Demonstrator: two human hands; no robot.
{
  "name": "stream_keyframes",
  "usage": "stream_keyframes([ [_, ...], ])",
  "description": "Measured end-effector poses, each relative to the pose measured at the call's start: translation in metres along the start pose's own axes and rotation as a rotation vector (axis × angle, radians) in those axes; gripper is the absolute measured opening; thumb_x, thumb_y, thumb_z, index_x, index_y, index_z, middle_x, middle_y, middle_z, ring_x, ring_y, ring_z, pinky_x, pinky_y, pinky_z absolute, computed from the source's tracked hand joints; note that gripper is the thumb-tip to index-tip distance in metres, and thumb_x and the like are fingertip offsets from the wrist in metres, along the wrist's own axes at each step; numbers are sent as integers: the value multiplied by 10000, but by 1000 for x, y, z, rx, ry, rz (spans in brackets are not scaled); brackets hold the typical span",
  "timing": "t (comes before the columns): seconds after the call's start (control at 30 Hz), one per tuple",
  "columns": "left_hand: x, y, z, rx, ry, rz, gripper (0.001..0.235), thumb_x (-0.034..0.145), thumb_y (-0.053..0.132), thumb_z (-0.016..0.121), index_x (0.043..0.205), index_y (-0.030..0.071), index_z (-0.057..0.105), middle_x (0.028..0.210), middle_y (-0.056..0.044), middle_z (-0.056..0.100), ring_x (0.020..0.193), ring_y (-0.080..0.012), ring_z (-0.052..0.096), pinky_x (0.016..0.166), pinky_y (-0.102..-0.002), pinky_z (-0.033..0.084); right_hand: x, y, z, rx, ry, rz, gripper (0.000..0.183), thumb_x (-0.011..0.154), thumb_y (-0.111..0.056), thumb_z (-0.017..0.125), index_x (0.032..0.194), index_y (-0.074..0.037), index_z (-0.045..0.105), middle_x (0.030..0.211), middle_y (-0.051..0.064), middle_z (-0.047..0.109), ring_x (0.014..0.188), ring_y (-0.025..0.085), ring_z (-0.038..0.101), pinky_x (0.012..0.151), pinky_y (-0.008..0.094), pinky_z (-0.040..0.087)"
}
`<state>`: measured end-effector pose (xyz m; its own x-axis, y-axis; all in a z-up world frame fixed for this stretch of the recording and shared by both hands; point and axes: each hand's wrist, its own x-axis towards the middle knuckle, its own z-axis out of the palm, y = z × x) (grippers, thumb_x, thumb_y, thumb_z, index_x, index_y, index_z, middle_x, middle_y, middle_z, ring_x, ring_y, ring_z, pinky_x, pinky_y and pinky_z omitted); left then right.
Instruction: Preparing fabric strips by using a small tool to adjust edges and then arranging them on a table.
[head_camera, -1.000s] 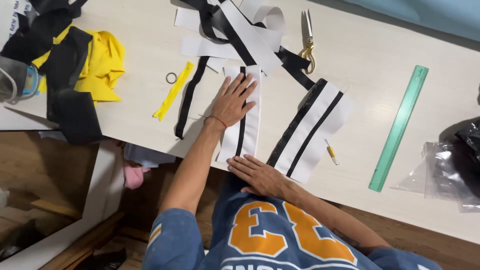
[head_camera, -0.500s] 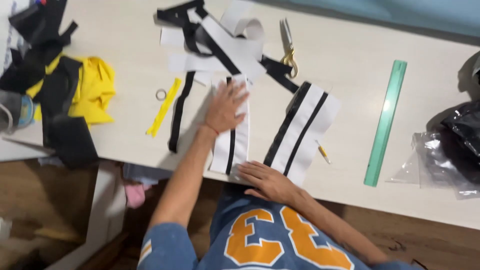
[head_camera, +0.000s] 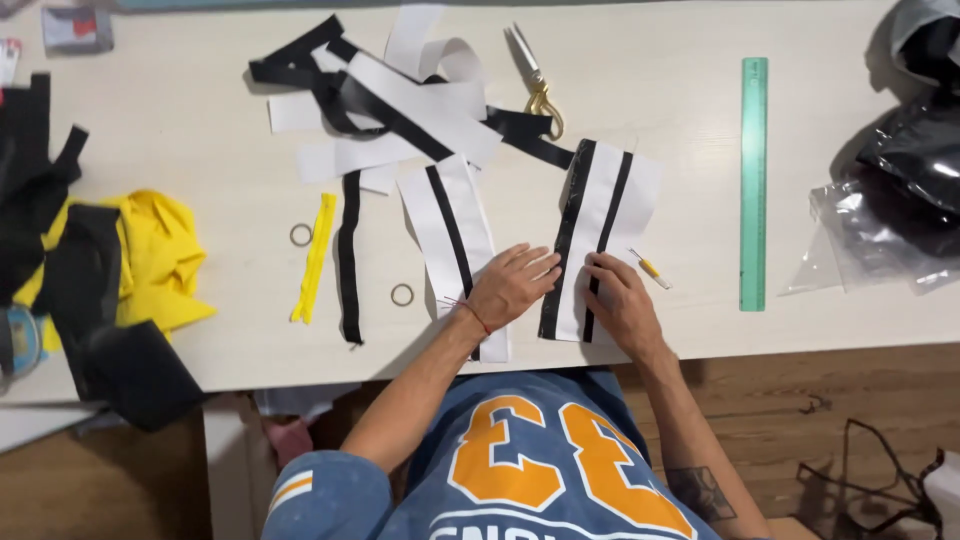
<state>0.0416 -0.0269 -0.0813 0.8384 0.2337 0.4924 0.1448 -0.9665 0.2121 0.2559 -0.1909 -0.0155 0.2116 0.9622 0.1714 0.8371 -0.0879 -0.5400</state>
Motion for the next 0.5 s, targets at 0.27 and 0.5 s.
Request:
stream_keyframes([
  [0.27, 5, -27, -15, -36, 22, 207, 179, 1164, 221, 663, 1039, 176, 784, 1122, -7, 758, 1096, -235, 739, 1015, -429, 608, 4, 12, 9, 33, 19, 17, 420, 968, -157, 932, 1372, -115, 823, 1516, 90, 760, 1496, 329, 689, 1264, 483, 577],
  [0.5, 20, 6, -33, -23, -33, 92, 199, 1182, 213, 592, 1021, 179, 703, 1020, -2, 623, 987, -236, 641, 837, -382, 529, 1, -2, -6, -10, 4, -55, 489, 927, -182, 947, 1396, -161, 812, 1556, 48, 750, 1514, 286, 682, 1232, 443, 594],
])
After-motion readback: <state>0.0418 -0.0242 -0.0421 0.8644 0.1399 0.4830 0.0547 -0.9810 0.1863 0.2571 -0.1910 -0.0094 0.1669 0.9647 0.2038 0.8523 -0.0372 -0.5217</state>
